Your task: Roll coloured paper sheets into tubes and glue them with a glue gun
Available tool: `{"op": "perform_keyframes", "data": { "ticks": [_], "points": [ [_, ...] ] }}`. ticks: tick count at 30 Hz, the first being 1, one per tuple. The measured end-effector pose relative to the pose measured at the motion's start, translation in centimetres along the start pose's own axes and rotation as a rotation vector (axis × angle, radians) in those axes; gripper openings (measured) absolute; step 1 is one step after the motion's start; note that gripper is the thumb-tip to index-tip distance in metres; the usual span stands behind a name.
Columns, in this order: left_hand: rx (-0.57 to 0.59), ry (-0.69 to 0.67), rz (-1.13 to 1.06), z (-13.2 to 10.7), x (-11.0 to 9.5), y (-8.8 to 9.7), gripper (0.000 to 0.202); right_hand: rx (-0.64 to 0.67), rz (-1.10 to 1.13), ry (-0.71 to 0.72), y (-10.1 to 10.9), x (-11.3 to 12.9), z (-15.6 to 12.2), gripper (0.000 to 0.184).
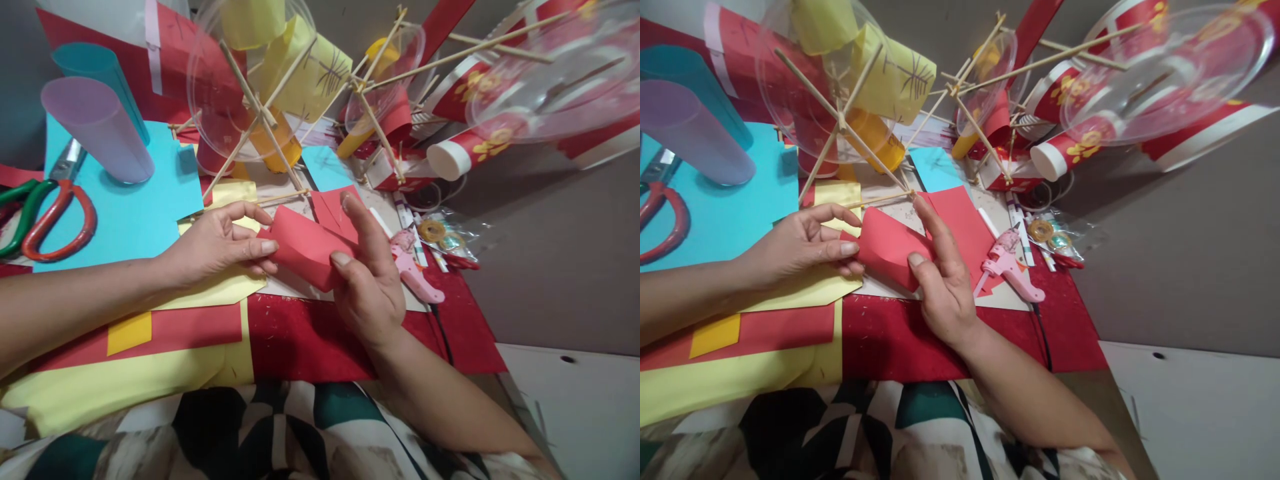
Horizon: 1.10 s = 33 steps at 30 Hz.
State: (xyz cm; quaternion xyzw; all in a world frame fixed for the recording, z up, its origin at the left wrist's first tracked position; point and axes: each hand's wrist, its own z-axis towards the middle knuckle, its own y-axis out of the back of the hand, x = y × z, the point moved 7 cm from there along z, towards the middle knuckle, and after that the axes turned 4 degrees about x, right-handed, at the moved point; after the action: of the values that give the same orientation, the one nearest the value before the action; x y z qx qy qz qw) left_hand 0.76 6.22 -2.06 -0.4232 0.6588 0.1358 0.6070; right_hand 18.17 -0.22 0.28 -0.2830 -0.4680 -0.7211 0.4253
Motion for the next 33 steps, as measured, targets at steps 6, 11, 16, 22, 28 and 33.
{"op": "perform_keyframes", "data": {
  "ticks": [6,11,16,22,28,33],
  "points": [
    [0.033,0.031,-0.029,0.0,0.3,-0.2,0.056,-0.013,0.002,0.048,0.0,0.2,0.0,0.057],
    [0.048,0.036,-0.013,0.0,0.4,-0.3,0.027,-0.006,0.052,0.097,0.0,0.8,0.0,0.055],
    [0.056,0.036,0.048,0.0,0.3,-0.3,0.016,-0.023,-0.016,0.033,0.2,0.3,0.0,0.056],
    [0.054,0.023,0.093,0.0,0.0,-0.3,0.020,0.003,-0.012,0.049,0.1,0.2,0.1,0.055],
    [-0.025,-0.026,0.138,-0.1,-0.5,-0.1,0.023,0.011,0.029,-0.066,-0.4,0.0,0.4,0.068],
    [-0.053,-0.068,0.215,-0.4,-0.8,-0.6,0.019,-0.017,0.052,-0.060,-0.7,0.4,0.6,0.079]
  ]
}}
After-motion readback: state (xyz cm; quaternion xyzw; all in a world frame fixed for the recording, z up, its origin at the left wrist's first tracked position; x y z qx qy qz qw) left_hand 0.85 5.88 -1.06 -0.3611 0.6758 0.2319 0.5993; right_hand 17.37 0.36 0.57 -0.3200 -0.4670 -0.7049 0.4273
